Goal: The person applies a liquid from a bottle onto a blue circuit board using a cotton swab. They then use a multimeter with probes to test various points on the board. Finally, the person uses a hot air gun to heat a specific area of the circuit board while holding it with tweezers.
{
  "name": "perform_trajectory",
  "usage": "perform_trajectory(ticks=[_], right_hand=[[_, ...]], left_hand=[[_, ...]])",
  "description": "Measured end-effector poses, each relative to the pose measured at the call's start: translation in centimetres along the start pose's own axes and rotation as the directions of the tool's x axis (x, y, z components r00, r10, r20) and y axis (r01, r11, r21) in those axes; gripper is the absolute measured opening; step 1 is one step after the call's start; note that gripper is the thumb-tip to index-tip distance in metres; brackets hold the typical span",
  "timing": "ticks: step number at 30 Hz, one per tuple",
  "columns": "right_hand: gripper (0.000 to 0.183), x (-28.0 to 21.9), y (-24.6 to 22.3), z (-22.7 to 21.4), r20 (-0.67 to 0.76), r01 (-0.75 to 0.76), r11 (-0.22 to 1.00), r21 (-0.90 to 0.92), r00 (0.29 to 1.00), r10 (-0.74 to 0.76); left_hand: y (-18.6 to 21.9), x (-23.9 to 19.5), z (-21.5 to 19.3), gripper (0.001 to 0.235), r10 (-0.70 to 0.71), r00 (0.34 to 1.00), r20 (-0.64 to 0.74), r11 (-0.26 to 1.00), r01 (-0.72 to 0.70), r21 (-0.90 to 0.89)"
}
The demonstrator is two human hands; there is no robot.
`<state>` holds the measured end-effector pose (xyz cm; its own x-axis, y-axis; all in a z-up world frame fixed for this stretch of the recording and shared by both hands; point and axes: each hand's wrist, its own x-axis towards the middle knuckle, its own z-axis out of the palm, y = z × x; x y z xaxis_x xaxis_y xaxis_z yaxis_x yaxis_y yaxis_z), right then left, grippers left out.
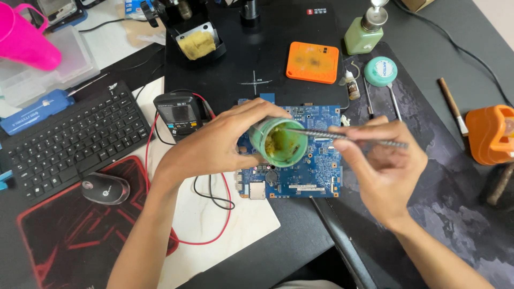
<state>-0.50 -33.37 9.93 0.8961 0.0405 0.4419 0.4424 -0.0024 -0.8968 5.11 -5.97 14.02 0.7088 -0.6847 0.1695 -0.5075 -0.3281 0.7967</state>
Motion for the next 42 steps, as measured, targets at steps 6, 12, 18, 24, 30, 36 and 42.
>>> perform_trajectory(ticks=[6,12,18,24,30,36,42], right_hand=[[0.016,1.2,0.6,0.0,-0.074,-0.144,0.95,0.277,0.983,0.171],[0.013,1.8,5.9,-2.7,-0.151,-0.123,0.9,0.417,0.968,0.202],[0.014,3.7,7.3,-3.6,-0.177,-0.216,0.872,0.439,0.931,0.32],[0.015,3.9,9.4,-4.9,-0.153,-0.201,0.874,0.443,0.943,0.294],[0.015,3.9,10.1,-5.4,-0.142,-0.21,0.878,0.431,0.945,0.296],[0.015,4.0,9.5,-5.2,-0.142,-0.202,0.881,0.427,0.948,0.286],[0.016,4.0,9.7,-5.3,-0.138,-0.205,0.882,0.425,0.948,0.287]], left_hand=[[-1.1,0.1,0.1,0.066,0.078,0.994,-0.07,0.993,-0.084,-0.08],[-4.0,1.3,2.2,0.062,-0.02,0.933,-0.36,0.999,0.005,-0.043],[-8.6,3.5,4.8,0.058,-0.11,0.739,-0.664,0.99,0.142,-0.006],[-10.7,5.0,4.7,0.051,-0.172,0.616,-0.768,0.958,0.285,0.014],[-11.7,5.8,4.3,0.058,-0.196,0.551,-0.811,0.946,0.325,-0.008],[-12.9,7.2,4.2,0.063,-0.228,0.544,-0.808,0.922,0.387,0.001],[-13.8,8.4,3.8,0.061,-0.223,0.541,-0.811,0.928,0.372,-0.007]])
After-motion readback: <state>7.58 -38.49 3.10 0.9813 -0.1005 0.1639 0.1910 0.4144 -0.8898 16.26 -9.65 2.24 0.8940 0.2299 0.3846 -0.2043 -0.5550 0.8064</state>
